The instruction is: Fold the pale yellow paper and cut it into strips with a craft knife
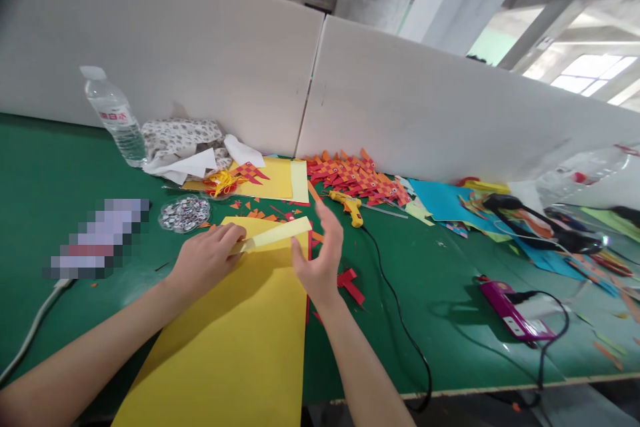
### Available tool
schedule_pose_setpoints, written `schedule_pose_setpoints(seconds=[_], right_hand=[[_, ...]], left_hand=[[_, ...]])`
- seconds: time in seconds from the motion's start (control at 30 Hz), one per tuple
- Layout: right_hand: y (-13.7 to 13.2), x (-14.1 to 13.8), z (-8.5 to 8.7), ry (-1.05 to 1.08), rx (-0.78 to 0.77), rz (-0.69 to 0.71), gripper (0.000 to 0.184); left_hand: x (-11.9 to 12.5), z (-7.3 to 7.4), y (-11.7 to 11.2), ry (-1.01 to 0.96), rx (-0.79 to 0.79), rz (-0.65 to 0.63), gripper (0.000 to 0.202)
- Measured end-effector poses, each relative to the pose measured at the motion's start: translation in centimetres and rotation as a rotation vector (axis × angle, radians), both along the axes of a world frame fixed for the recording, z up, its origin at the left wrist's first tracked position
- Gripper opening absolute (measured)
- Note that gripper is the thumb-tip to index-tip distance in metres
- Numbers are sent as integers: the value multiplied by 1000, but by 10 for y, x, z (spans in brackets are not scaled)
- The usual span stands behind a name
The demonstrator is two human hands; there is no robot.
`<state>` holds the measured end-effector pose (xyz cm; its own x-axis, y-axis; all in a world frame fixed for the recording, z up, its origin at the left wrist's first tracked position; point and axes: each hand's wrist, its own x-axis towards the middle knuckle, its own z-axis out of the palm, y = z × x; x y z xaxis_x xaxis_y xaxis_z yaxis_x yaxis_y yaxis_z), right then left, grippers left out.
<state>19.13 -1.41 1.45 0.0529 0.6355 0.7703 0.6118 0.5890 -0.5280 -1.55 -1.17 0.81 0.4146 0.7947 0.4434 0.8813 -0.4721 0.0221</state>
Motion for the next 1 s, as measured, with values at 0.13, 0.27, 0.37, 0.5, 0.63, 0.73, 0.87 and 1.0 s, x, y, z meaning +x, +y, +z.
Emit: schedule_pose_setpoints(seconds=[0.13,0.27,0.37,0.5,0.63,0.73,0.87,1.0], right_hand=[[-3,-4,-1,-531,51,124,25],[0,-4,-6,-647,-4,186,19],[2,-3,-7,-699,-11,211,19],[0,-4,-6,-650,-16,213,15],[-1,-4,-9,-566,-16,231,11],[-1,-3,-13,-578,-94,256,12],[-2,-2,-13,-605,-167,273,8],[-2,-2,-8,-609,-147,312,10]], left_hand=[[3,-2,-1,85,5,-60,7],[6,-3,1,151,-61,-93,7],[7,-5,2,199,-95,-110,10],[8,-4,0,243,-19,-146,14],[8,-3,-1,259,26,-167,12],[8,-3,0,234,-4,-207,7],[7,-3,1,185,-51,-242,6],[8,-1,1,123,-136,-226,8]])
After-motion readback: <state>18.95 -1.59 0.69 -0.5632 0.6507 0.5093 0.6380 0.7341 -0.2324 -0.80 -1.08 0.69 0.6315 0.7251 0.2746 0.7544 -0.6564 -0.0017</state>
